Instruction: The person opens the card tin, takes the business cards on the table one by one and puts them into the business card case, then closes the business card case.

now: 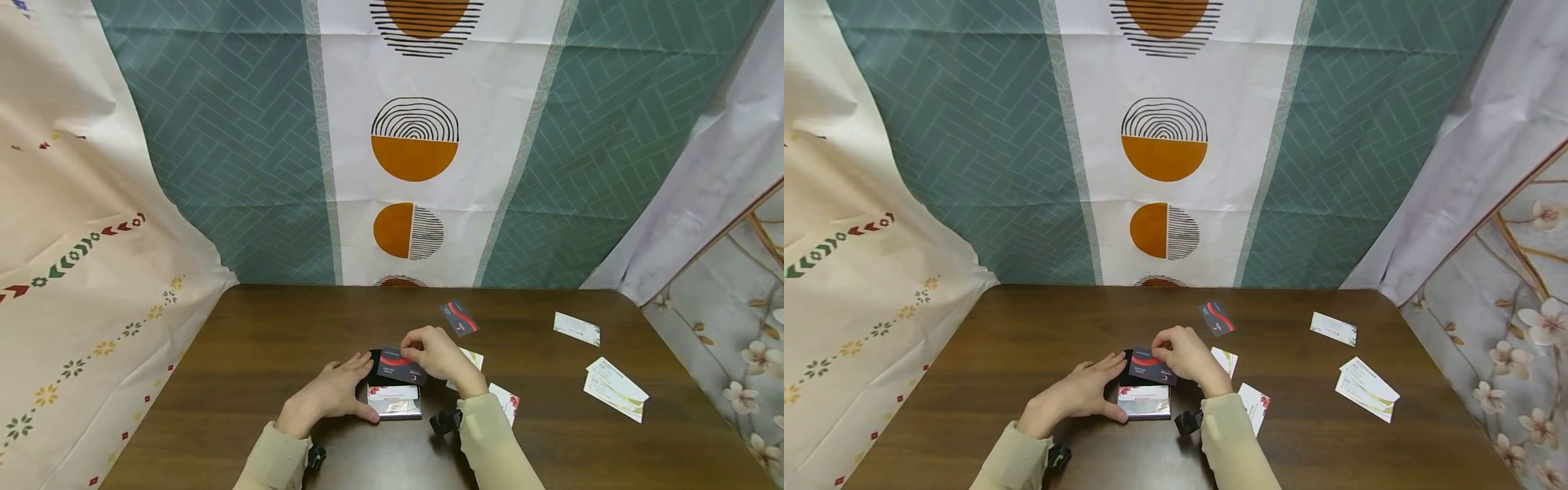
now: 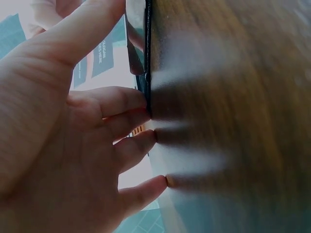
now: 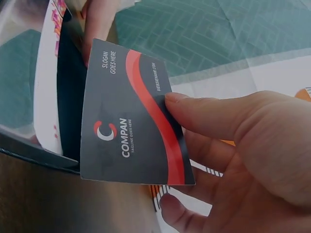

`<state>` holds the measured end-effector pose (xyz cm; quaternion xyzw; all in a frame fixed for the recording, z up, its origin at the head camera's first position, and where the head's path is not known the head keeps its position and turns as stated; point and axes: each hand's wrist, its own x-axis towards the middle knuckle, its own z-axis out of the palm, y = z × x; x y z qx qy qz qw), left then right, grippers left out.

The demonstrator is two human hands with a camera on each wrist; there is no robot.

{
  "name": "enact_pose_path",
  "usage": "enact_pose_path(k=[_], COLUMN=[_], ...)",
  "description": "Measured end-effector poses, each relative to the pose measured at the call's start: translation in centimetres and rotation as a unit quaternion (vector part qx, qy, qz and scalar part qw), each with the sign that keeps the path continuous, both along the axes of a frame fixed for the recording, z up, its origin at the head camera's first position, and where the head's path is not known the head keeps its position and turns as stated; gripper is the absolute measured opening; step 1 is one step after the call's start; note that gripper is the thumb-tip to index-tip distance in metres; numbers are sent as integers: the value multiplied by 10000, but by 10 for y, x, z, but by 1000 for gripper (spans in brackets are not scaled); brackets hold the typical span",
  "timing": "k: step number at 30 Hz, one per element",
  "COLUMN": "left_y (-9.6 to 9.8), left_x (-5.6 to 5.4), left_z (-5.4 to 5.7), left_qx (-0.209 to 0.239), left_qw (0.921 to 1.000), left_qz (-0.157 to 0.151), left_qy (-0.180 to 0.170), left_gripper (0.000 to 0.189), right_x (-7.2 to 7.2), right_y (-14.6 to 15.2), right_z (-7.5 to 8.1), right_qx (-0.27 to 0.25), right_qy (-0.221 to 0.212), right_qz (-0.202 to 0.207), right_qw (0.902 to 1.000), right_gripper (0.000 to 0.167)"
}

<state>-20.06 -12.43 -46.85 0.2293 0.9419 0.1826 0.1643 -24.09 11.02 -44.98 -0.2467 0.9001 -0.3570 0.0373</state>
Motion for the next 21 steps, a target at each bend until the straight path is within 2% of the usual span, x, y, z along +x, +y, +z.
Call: enact_pose_path(k=[6, 21], left_y=[0, 0], left_x=[-1, 0], left_z=[1, -1], left_qx=[6, 91], left_qw=[10000, 9999], left_qz=[-15, -59], left_qy=[35, 29], left_gripper=[107, 106], right_x=[1, 2], right_y=[-8, -22], right_z=[-1, -20], right_qx=[34, 315], right_qy=[127, 300], right_qz=[148, 380], right_qw=[9998, 9983], right_gripper=[6, 7])
